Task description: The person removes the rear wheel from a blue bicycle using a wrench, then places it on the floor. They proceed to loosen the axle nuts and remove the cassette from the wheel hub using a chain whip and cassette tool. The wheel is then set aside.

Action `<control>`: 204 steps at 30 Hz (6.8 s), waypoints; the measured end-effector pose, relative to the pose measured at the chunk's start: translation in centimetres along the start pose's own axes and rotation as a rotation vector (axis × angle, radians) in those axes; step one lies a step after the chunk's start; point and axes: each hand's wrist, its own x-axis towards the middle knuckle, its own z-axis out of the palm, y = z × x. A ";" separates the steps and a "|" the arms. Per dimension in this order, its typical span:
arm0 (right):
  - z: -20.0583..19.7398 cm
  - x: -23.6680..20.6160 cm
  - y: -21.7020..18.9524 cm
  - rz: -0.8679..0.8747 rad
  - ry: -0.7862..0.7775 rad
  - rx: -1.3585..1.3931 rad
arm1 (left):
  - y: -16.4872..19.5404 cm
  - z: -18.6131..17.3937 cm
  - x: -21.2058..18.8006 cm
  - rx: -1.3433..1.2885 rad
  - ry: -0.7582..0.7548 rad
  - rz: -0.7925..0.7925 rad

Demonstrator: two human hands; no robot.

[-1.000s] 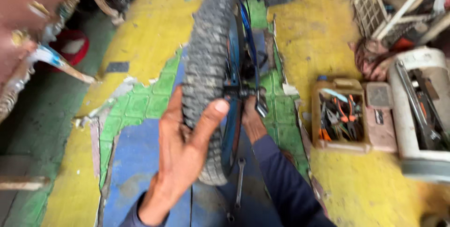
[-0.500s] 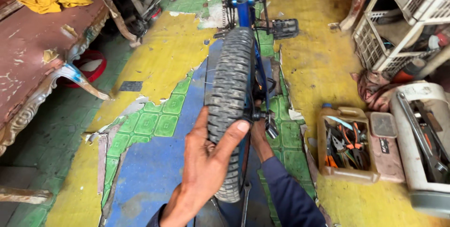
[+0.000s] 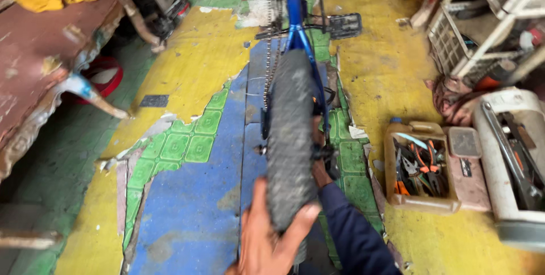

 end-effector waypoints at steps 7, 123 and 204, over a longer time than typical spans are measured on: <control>0.7 3.0 0.6 -0.180 0.112 -0.263 | -6.6 -0.4 -3.1 -0.192 -0.113 -0.128; -6.7 -0.2 -0.5 0.090 -0.360 -1.165 | -19.8 4.6 3.1 -0.389 -0.351 -0.029; -12.4 -10.8 2.5 0.414 -0.627 -0.875 | -15.4 3.6 3.7 -0.420 -0.267 -0.435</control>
